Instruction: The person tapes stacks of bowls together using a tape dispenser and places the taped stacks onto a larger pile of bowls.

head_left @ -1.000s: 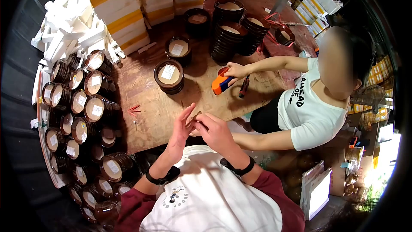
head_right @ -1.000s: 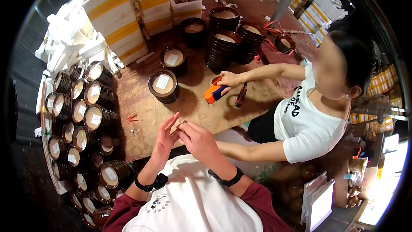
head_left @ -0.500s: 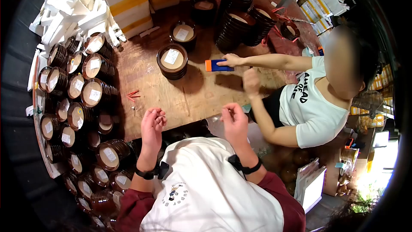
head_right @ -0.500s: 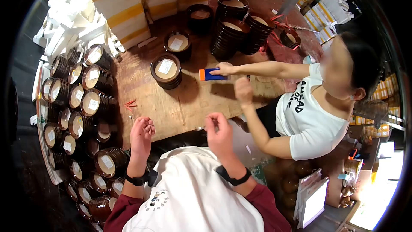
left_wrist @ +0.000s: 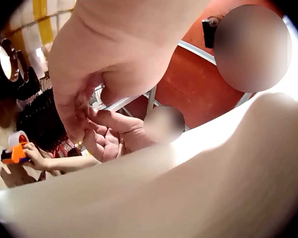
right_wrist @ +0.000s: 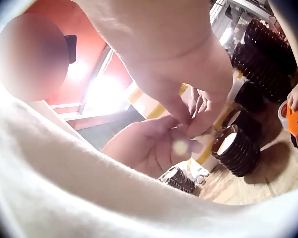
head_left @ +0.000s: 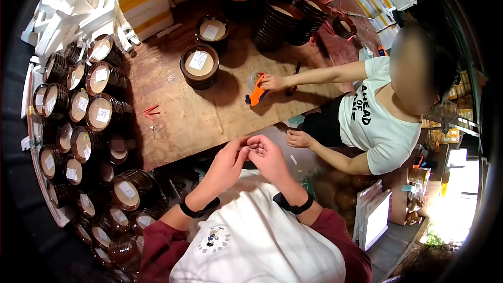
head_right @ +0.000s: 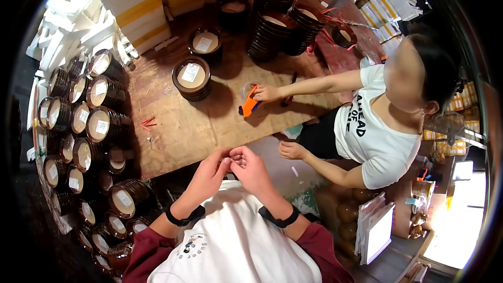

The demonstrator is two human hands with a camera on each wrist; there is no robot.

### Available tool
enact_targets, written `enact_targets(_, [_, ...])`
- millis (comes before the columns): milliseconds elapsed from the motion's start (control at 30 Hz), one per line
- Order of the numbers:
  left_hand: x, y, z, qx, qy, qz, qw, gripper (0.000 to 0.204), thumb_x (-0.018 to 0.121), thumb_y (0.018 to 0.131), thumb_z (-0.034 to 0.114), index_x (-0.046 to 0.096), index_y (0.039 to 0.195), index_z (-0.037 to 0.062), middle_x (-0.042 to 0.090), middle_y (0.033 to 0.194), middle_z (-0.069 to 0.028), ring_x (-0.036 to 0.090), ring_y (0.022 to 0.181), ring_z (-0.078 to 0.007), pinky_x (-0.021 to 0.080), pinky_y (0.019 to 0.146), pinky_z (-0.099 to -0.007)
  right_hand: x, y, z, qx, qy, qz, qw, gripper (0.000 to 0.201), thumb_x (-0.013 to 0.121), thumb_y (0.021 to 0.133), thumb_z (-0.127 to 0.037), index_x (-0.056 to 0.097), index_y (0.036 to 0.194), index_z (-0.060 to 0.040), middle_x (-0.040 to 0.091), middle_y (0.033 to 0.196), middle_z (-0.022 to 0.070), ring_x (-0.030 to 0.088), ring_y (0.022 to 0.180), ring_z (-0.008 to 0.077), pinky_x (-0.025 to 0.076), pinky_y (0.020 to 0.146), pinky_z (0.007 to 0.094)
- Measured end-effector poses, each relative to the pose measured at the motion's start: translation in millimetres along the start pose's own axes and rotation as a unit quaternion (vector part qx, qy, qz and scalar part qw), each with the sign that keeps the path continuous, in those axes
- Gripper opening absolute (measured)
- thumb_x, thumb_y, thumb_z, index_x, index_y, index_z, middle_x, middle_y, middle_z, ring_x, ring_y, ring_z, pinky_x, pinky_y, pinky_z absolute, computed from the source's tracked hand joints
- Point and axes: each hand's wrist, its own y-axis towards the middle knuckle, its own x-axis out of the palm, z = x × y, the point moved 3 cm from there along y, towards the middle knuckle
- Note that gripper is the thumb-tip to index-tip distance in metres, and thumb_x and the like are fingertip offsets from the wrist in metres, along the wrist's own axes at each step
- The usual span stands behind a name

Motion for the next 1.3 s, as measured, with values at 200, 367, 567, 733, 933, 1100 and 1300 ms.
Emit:
enact_targets(200, [-1,-8,-25,0.075,0.086,0.105,0.988,0.018,0.056,0.098,-0.001,0.066,0.112,-0.0050,0.072,0.084,-0.0118,0.066,0.068,-0.0140,0.054,0.065,-0.0285,0,3,9,0.007,0.075,-0.008,0.997,0.016,0.066,0.094,-0.001,0.060,0.107,0.0047,0.068,0.097,0.0089,0.068,0.087,0.0128,0.057,0.077,0.0257])
enact_targets(367, [-7,-11,-20,0.021,0.083,0.137,0.987,0.009,0.057,0.097,-0.001,0.065,0.101,-0.0048,0.068,0.074,-0.0114,0.065,0.064,-0.0159,0.054,0.064,-0.0291,-1,3,12,-0.003,0.080,-0.017,0.997,0.014,0.067,0.095,-0.003,0.062,0.106,0.0038,0.069,0.097,0.0085,0.069,0.086,0.0129,0.057,0.075,0.0251])
enact_targets(567, [-18,-7,-59,-0.024,-0.031,0.140,0.989,0.023,0.049,0.107,0.019,0.056,0.091,0.0027,0.059,0.071,-0.0020,0.058,0.059,-0.0103,0.043,0.054,-0.0242,-3,-3,4,0.030,0.128,-0.069,0.989,0.024,0.065,0.098,-0.010,0.063,0.117,0.0042,0.071,0.102,0.0094,0.070,0.085,0.0135,0.057,0.075,0.0261])
enact_targets(733, [-33,-3,-86,-0.068,-0.194,0.187,0.961,0.022,0.046,0.107,0.021,0.053,0.090,0.0079,0.056,0.072,-0.0005,0.058,0.059,-0.0098,0.040,0.051,-0.0221,-16,-6,12,0.004,0.070,-0.024,0.997,0.022,0.061,0.100,-0.010,0.065,0.116,0.0044,0.071,0.106,0.0099,0.069,0.084,0.0129,0.056,0.075,0.0260])
enact_targets(933, [-69,-12,-94,-0.054,-0.190,0.204,0.959,0.022,0.042,0.105,0.020,0.051,0.088,0.0084,0.059,0.075,-0.0027,0.058,0.058,-0.0116,0.039,0.050,-0.0226,-42,-18,20,0.021,0.050,-0.003,0.999,0.017,0.061,0.100,-0.011,0.065,0.110,0.0029,0.071,0.103,0.0085,0.067,0.084,0.0118,0.055,0.075,0.0257])
enact_targets(1100, [-64,-11,-102,-0.043,-0.173,0.201,0.963,0.022,0.043,0.105,0.020,0.051,0.088,0.0086,0.062,0.076,-0.0043,0.060,0.059,-0.0114,0.040,0.050,-0.0224,-37,-24,23,0.011,-0.033,-0.051,0.998,0.017,0.061,0.100,-0.013,0.066,0.108,0.0007,0.070,0.099,0.0049,0.066,0.083,0.0115,0.054,0.074,0.0259])
enact_targets(1300, [-54,-8,-102,-0.055,-0.153,0.179,0.970,0.022,0.042,0.105,0.020,0.051,0.088,0.0081,0.064,0.077,-0.0063,0.062,0.060,-0.0124,0.040,0.049,-0.0222,-34,-25,17,0.023,-0.006,-0.039,0.999,0.017,0.060,0.100,-0.013,0.066,0.107,0.0011,0.069,0.097,0.0044,0.066,0.084,0.0113,0.054,0.075,0.0260])
